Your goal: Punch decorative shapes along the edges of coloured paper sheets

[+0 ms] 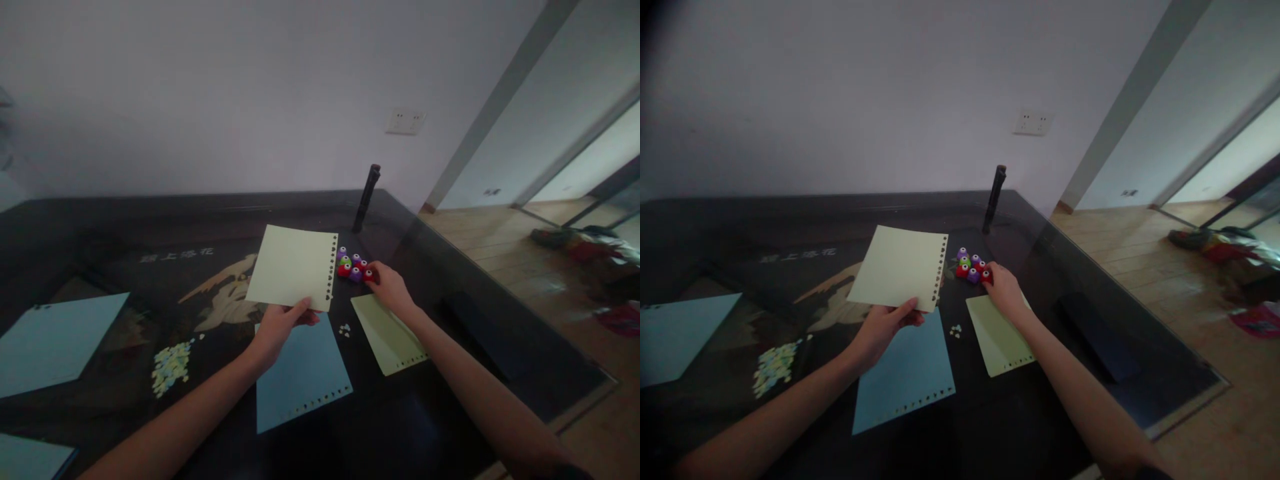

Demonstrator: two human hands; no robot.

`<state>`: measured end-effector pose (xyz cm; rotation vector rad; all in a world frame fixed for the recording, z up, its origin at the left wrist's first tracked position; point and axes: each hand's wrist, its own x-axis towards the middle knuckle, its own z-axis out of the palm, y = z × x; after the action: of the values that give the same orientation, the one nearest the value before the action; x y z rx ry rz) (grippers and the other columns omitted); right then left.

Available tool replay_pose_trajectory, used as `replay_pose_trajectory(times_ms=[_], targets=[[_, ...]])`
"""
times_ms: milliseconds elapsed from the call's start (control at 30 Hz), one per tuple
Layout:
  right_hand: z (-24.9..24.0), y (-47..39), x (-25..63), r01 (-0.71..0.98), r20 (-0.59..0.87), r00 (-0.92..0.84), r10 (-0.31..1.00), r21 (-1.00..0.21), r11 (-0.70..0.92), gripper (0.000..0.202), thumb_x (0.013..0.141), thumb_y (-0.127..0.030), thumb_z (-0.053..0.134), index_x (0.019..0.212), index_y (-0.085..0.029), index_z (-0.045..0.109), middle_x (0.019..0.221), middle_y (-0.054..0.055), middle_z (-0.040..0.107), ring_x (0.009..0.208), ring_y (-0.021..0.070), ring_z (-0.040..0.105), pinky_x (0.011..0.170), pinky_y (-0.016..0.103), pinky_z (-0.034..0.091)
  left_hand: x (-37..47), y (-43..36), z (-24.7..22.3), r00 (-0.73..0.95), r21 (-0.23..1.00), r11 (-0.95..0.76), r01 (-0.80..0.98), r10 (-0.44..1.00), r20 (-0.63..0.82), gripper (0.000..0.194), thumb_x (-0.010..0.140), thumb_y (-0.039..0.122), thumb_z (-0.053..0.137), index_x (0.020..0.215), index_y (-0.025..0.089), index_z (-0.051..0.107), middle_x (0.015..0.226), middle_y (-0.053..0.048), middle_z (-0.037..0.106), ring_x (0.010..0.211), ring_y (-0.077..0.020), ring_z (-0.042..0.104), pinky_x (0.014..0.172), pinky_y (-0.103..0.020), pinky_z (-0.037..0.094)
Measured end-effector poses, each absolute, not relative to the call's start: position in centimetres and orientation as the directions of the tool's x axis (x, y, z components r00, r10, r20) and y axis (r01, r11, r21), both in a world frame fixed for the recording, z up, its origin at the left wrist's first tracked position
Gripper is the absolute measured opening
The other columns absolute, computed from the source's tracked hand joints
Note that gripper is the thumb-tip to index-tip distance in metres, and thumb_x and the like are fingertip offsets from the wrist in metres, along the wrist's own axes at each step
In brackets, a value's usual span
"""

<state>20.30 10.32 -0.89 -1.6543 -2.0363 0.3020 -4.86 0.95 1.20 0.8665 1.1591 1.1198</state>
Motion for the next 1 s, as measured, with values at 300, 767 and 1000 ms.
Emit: replay_pose_trajectory(times_ms=[300,767,1000], targets=[[3.1,5.8,18.4,0.766,0.289,-0.172,0.942,-0.562,0.312,0.008,0.081,-0.025,0.061,0.087,-0.020,0.060,0.091,0.007,0.063,0.081,0.0196,0.059,0.070,0.033,0.047,-5.1,0.5,2.2,0.081,0.978,0.193,0.081,0.977,-0.199,0.024,0.082,0.033,0.059,0.069,0.013,0.065,0.064,-0.008,0.071,0.063,-0.0183,0.067,0.070,-0.032,0.055],[1.8,-0.3,16.2,0.067,-0.261,-0.338,0.904,-0.965,-0.254,0.020,0.078,-0.035,0.068,0.073,-0.019,0.057,0.059,-0.003,0.059,0.050,0.0085,0.048,0.047,0.023,0.037,-4.0,-1.1,2.6,0.242,0.939,0.053,0.341,0.960,-0.142,0.027,0.083,0.030,0.052,0.061,0.018,0.063,0.061,-0.004,0.071,0.065,-0.0171,0.068,0.078,-0.031,0.054],[1.8,-0.5,16.0,0.055,-0.330,-0.349,0.877,-0.942,-0.332,0.021,0.077,-0.035,0.069,0.073,-0.019,0.055,0.058,-0.003,0.059,0.049,0.0084,0.050,0.045,0.023,0.038,-3.9,-1.2,2.7,0.261,0.932,0.073,0.355,0.949,-0.174,0.028,0.083,0.029,0.052,0.060,0.019,0.064,0.062,-0.004,0.072,0.067,-0.0169,0.068,0.078,-0.031,0.054]])
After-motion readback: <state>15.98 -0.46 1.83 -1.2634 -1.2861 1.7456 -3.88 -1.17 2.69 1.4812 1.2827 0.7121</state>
